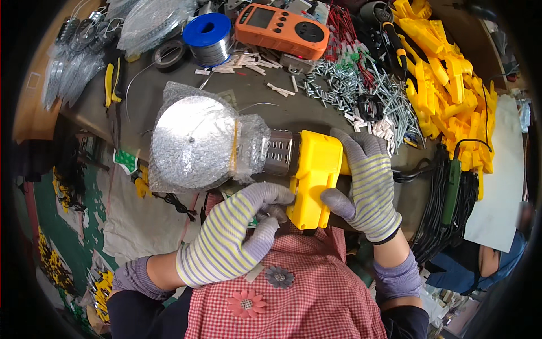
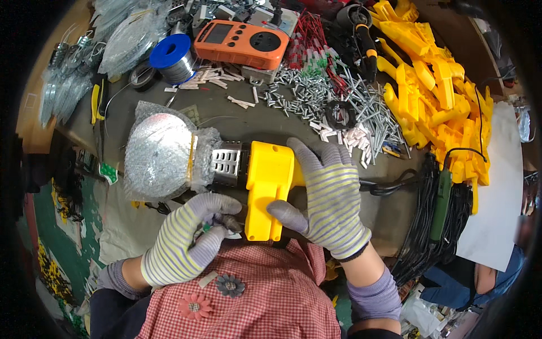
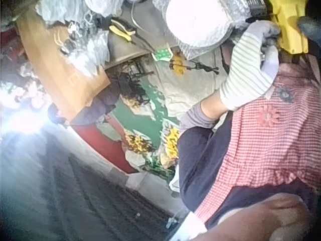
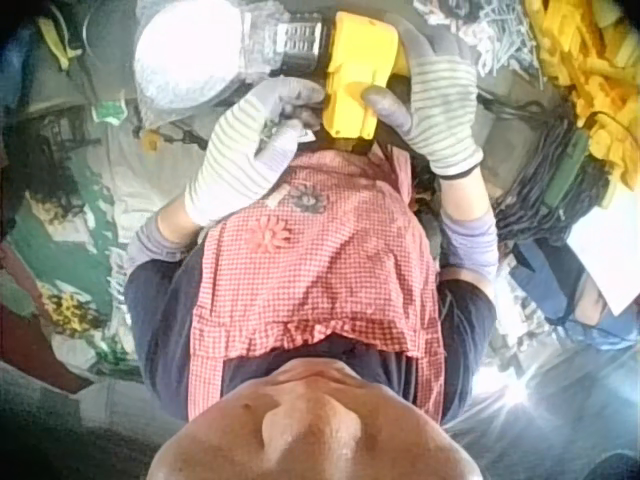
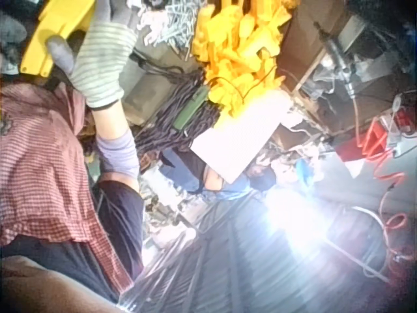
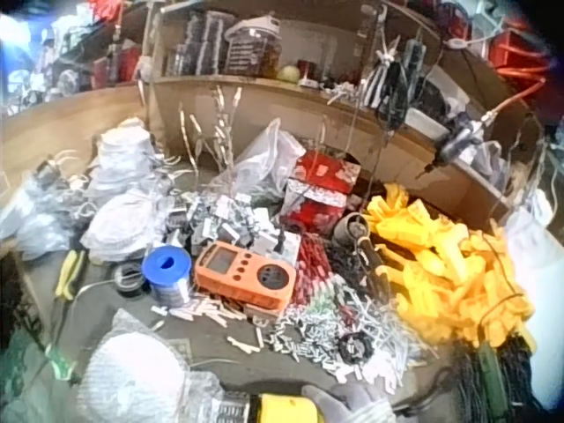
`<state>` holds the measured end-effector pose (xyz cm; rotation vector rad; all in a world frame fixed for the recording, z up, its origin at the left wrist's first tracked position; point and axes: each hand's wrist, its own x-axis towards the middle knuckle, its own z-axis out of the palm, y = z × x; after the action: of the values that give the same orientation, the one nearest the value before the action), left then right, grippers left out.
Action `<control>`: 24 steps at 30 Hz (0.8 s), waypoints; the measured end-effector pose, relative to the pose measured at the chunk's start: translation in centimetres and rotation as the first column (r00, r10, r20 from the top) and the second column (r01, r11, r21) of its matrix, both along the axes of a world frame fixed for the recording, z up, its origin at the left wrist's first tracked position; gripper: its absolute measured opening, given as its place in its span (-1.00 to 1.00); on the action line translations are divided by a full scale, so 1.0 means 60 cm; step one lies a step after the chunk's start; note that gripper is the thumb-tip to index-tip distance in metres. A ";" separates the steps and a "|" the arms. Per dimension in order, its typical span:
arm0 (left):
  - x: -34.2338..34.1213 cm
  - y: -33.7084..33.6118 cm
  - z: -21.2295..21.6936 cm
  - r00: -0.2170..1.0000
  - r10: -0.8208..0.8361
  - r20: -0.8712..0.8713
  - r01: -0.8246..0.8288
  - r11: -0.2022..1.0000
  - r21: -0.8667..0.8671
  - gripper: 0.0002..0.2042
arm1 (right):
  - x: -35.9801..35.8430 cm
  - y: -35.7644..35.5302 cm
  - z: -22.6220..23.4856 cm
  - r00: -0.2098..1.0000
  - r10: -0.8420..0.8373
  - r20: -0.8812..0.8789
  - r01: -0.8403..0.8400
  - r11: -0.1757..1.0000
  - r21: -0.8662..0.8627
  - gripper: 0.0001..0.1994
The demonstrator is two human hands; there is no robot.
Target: The person solders wires onto a metal component inside a plastic housing using a soldering iron. Next, the person arranges the internal components, fits the plastic casing together, and fastens screws using an electric screwdriver.
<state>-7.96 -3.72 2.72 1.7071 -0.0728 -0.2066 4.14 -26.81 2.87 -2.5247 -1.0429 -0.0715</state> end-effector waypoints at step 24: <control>0.132 -0.024 0.015 0.792 -0.522 0.316 -0.007 0.510 0.860 0.15 | 0.087 -0.027 0.018 0.919 -0.067 -0.389 0.063 0.998 -0.022 -0.49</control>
<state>-0.03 -5.15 3.59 2.6997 -0.8151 0.0563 9.34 -28.45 3.97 -2.4400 -0.7983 0.4035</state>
